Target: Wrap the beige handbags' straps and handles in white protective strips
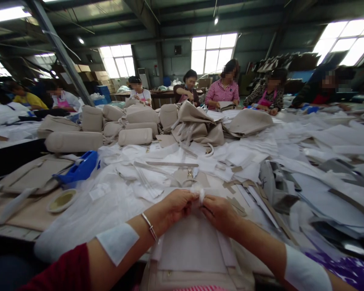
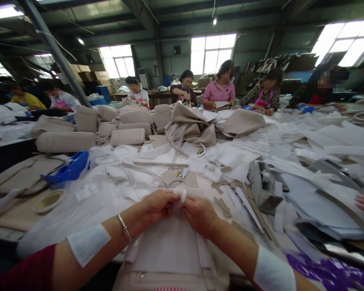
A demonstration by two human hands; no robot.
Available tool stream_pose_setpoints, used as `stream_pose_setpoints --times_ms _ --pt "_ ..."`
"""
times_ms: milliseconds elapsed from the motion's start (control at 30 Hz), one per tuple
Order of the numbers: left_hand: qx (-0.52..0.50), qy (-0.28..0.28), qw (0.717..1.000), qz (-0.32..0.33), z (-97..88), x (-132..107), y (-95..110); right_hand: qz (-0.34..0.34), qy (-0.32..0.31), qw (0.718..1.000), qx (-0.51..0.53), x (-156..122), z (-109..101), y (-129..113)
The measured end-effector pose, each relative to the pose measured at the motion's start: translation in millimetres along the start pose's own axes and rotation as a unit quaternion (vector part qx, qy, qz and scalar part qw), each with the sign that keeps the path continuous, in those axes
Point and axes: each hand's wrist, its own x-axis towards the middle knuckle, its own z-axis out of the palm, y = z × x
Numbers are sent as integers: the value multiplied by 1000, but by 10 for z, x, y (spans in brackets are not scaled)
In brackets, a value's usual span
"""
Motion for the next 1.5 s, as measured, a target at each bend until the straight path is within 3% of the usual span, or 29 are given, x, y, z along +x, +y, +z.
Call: stream_pose_setpoints --times_ms 67,133,200,267,300,367,433,500,633,700,733,800,833,900,967,1033,1200,1367,1500 --pt "24 13 999 30 23 1 -86 52 -24 996 64 5 -35 13" --pt "53 26 996 69 40 -20 -160 178 -48 962 200 53 -95 21" --pt "98 37 988 117 53 -35 -219 338 -71 864 366 140 -144 44" --pt "170 48 968 176 57 -28 -276 448 -86 755 471 235 -148 86" --pt "208 58 955 203 54 -17 -307 473 -91 722 496 275 -130 110" --pt "269 79 929 241 40 4 -367 490 -86 702 509 325 -67 152" --pt "300 87 919 242 18 1 -407 486 -71 701 518 330 2 175" --pt "309 63 927 205 3 -38 -406 472 -56 705 526 302 48 175" --pt "171 -39 984 -27 35 -161 -303 444 -53 721 530 231 73 132" --pt "53 -82 989 -112 93 -185 -260 434 -55 729 526 210 79 108" --pt "7 -91 988 -125 130 -182 -256 430 -55 734 522 202 82 102" --pt "-40 -67 991 -107 207 -152 -290 423 -60 742 517 187 79 107" --pt "-38 -40 995 -87 240 -131 -323 416 -64 761 494 183 67 122" --pt "-4 12 999 -48 285 -91 -407 383 -51 842 376 191 15 177" --pt "36 37 998 -19 297 -65 -484 308 2 931 196 239 -67 253" --pt "70 44 997 -2 288 -56 -534 232 43 969 72 331 -146 320" --pt "136 53 989 17 242 -58 -575 214 -56 975 -11 577 -119 357" --pt "213 43 972 93 196 -40 -650 201 -36 975 -89 612 125 370" --pt "181 32 981 62 172 -28 -696 202 -26 970 -132 542 62 433"
